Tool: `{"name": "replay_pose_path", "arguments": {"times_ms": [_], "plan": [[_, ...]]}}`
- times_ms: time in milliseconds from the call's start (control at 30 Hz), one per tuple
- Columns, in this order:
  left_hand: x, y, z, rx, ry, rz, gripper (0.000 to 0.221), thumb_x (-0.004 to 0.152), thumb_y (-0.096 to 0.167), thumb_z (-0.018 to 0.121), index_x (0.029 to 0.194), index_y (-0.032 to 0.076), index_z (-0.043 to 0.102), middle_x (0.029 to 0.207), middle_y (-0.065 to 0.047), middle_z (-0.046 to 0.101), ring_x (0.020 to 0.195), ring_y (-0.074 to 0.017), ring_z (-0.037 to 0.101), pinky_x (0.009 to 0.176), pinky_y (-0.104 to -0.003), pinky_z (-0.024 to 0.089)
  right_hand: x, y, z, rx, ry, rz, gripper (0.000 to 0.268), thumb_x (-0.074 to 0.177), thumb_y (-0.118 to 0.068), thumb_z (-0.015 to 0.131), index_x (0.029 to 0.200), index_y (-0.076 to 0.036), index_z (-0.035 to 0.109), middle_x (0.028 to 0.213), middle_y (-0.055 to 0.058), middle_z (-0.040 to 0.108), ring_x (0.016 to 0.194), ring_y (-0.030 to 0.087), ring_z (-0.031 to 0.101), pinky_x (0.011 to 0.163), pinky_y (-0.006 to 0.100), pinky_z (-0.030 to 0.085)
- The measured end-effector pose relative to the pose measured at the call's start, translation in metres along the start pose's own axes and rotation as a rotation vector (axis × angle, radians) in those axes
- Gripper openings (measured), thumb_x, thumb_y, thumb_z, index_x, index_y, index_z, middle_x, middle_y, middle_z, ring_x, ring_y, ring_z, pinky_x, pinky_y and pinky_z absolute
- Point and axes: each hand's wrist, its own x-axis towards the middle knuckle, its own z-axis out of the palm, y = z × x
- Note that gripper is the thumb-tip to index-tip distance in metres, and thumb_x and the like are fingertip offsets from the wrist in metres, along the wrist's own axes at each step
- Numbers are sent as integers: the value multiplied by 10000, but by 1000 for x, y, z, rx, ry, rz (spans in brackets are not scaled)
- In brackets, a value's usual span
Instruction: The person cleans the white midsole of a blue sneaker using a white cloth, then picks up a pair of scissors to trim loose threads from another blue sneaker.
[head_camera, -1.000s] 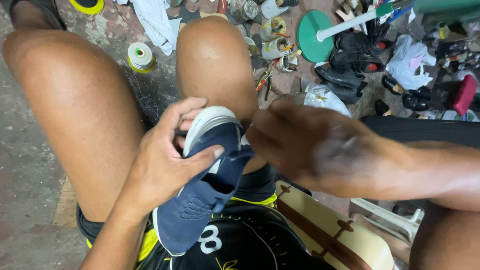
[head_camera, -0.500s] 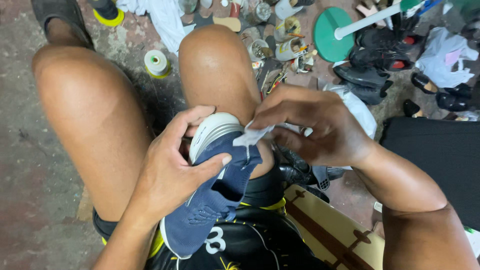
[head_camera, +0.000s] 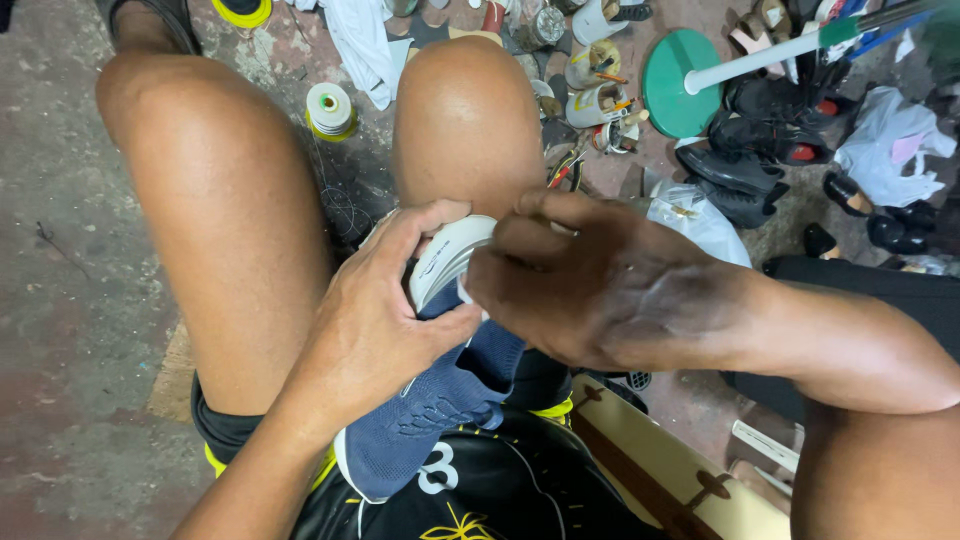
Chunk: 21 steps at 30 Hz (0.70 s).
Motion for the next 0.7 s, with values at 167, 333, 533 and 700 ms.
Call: {"name": "replay_pose_path", "arguments": {"times_ms": [167,333,533,700], "plan": [[0,-7,-1,11,7,45,661,701,130,802,1321,103,572,1233,-132,669,1148,-328,656,983,-395,504,17,3,5,-7,-19,-112,175,885,-159,705,995,-38,643,884,33,562,893,203,581,840,337,497],[-4,-16,-3,-15,0,65,665,744,209,849,1340,125,566,1247,-100,685,1176,-307,654,1047,-423,433,25,-10,-4,-349,-139,-185,329,715,-353,602,878,-67,608,918,33,555,961,196,565,904,322,466],[-2,-20,-3,-54,-42,-3,700,722,207,811,1371,152,555,1307,-90,668,1212,-283,647,1098,-436,414,24,-10,-19,-586,-384,-272,270,662,-278,622,799,-48,655,863,35,561,881,199,589,819,289,481],[2,-22,-9,-17,-9,41,745,713,259,887,1362,132,546,1277,-100,683,1179,-271,657,1106,-468,366,15,1,-37,71,-79,96,340,762,-102,735,1100,-67,757,1064,58,660,934,212,618,792,348,520]]}}
